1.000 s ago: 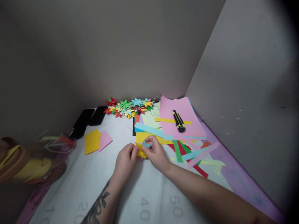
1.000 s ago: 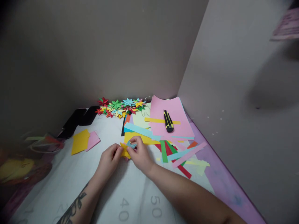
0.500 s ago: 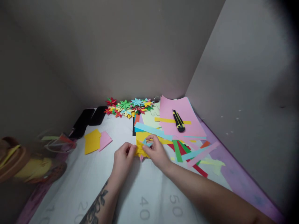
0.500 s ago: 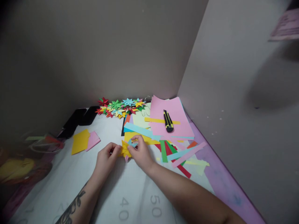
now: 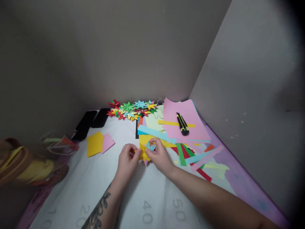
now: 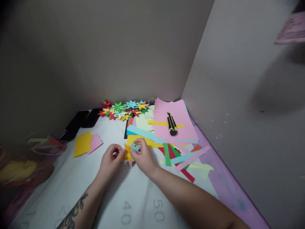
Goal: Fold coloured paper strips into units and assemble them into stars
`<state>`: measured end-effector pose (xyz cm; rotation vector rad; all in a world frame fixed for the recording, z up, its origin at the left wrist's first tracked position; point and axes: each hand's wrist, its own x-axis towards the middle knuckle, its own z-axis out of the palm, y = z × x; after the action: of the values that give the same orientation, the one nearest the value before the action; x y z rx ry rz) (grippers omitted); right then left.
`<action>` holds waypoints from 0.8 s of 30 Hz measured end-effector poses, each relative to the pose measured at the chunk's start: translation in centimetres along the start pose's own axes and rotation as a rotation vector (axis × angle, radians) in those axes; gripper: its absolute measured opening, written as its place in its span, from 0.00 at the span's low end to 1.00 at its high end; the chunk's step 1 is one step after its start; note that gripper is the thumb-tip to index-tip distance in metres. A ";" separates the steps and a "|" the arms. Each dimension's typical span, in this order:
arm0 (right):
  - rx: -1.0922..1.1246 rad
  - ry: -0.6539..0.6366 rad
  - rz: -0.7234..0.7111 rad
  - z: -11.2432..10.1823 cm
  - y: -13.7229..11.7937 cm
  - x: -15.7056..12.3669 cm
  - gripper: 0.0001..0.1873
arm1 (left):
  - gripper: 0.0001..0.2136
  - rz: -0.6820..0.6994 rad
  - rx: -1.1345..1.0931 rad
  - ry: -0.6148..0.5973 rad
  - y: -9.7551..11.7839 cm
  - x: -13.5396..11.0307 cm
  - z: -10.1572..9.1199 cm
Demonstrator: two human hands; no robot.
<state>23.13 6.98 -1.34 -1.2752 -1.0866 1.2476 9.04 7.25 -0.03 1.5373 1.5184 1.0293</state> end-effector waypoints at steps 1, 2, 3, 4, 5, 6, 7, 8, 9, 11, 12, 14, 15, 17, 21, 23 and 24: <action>-0.002 -0.001 -0.009 0.0 0.1 0.0 0.15 | 0.08 -0.017 -0.088 -0.008 0.0 0.1 0.2; 0.000 -0.007 -0.021 0.0 0.2 0.0 0.15 | 0.09 -0.042 -0.179 -0.022 0.0 0.1 0.3; 0.007 -0.019 -0.030 0.0 0.3 0.0 0.16 | 0.10 -0.073 -0.263 -0.045 0.0 0.1 0.4; 0.020 -0.036 -0.029 0.0 0.5 0.0 0.16 | 0.11 -0.106 -0.327 -0.071 0.1 0.1 0.5; 0.036 -0.053 -0.017 0.1 0.6 -0.1 0.17 | 0.12 -0.135 -0.370 -0.089 0.2 0.1 0.6; 0.051 -0.066 -0.003 0.1 0.7 -0.1 0.17 | 0.12 -0.156 -0.395 -0.100 0.2 0.0 0.6; 0.062 -0.077 0.011 0.1 0.8 -0.1 0.18 | 0.13 -0.171 -0.411 -0.102 0.3 0.0 0.6; 0.078 -0.084 0.021 0.1 0.8 0.0 0.19 | 0.13 -0.184 -0.423 -0.097 0.3 0.0 0.5; 0.101 -0.088 0.028 0.1 0.7 0.0 0.19 | 0.13 -0.193 -0.437 -0.085 0.2 -0.1 0.5; 0.166 -0.094 0.030 0.1 0.6 0.1 0.20 | 0.13 -0.207 -0.468 -0.045 0.1 -0.1 0.4; 0.201 -0.099 0.027 0.1 0.6 0.2 0.20 | 0.13 -0.212 -0.485 -0.021 0.0 0.0 0.4; 0.242 -0.110 0.027 0.0 0.6 0.3 0.22 | 0.13 -0.212 -0.504 0.014 -0.1 0.0 0.4; 0.238 -0.113 0.027 0.0 0.7 0.4 0.22 | 0.13 -0.209 -0.501 0.026 -0.1 0.0 0.4; 0.206 -0.113 0.035 0.0 1.0 0.5 0.22 | 0.12 -0.204 -0.476 0.032 -0.1 0.0 0.3; 0.193 -0.119 0.056 -0.1 1.4 0.6 0.22 | 0.12 -0.183 -0.421 0.024 -0.1 0.0 0.2; 0.195 -0.124 0.063 -0.2 1.3 0.6 0.22 | 0.11 -0.167 -0.390 0.049 -0.1 -0.1 0.2; 0.187 -0.123 0.063 -0.2 1.3 0.6 0.22 | 0.11 -0.157 -0.369 0.066 -0.1 -0.1 0.3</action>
<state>23.34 7.44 -2.68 -1.1101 -0.9967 1.4553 9.26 7.16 -0.23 1.1216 1.3748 1.1992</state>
